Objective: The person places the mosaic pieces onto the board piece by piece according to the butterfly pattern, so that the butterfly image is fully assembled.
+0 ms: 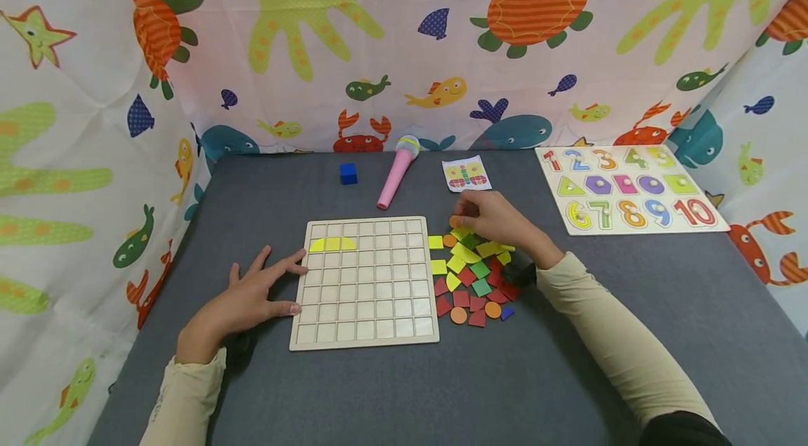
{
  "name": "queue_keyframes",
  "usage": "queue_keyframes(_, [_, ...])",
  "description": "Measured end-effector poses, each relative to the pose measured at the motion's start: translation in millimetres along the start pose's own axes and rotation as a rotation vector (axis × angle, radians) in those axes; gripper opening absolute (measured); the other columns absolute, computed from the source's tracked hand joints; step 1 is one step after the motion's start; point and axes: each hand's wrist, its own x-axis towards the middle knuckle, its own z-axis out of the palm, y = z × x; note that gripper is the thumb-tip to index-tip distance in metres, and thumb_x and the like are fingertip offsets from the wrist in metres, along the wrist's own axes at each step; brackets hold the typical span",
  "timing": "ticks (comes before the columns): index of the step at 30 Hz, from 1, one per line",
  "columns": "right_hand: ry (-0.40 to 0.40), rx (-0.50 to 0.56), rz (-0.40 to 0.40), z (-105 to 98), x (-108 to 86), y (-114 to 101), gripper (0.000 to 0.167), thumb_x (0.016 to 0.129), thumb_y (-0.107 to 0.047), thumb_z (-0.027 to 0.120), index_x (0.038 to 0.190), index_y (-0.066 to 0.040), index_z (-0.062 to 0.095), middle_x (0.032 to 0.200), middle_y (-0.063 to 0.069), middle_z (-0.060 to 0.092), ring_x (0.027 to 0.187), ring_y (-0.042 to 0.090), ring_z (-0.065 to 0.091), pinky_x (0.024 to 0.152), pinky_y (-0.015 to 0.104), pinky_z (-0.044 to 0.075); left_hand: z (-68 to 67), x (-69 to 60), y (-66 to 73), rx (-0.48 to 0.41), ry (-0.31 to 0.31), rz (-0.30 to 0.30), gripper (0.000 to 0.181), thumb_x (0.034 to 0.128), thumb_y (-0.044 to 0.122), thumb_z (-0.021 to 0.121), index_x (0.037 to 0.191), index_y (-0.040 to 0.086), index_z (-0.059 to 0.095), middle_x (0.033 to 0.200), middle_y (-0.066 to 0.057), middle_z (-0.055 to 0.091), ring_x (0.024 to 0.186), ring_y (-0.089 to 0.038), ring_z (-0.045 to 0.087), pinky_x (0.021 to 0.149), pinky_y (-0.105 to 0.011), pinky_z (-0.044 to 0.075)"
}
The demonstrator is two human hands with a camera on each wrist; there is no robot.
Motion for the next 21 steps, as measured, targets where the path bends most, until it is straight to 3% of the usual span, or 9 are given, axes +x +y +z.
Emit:
queue_keyframes(7, [-0.001,0.103,-0.072,26.9,21.9,-22.5,0.004,0.103,-0.004,0.071,0.106,-0.001,0.071,0.096,0.006,0.073,0.083,0.023,0.065,0.074,0.037,0.055,0.2,-0.2,1.2,-0.001,0.000,0.006,0.095,0.0909,0.031,0.087,0.169,0.016,0.035,0.159,-0.010,0.054,0.158,-0.056,-0.005,0.107,-0.085,-0.018])
queue_keyframes(14, [-0.032,0.107,-0.169,57.9,46.4,-43.3,0.004,0.101,-0.002,0.072,0.105,-0.003,0.072,0.092,0.003,0.071,0.082,0.019,0.061,0.074,0.032,0.050,1.3,-0.3,-0.7,0.005,0.005,0.005,0.094,0.0912,0.031,0.087,0.169,0.017,0.035,0.160,-0.010,0.053,0.159,-0.056,-0.004,0.108,-0.085,-0.017])
queue_keyframes(21, [-0.083,0.112,-0.207,80.3,65.2,-64.9,0.004,0.100,-0.001,0.073,0.100,-0.005,0.071,0.087,0.002,0.068,0.078,0.017,0.059,0.072,0.028,0.048,1.4,-0.1,0.2,0.014,0.015,0.001,0.094,0.0908,0.031,0.088,0.168,0.017,0.036,0.160,-0.011,0.053,0.159,-0.056,-0.003,0.108,-0.085,-0.017])
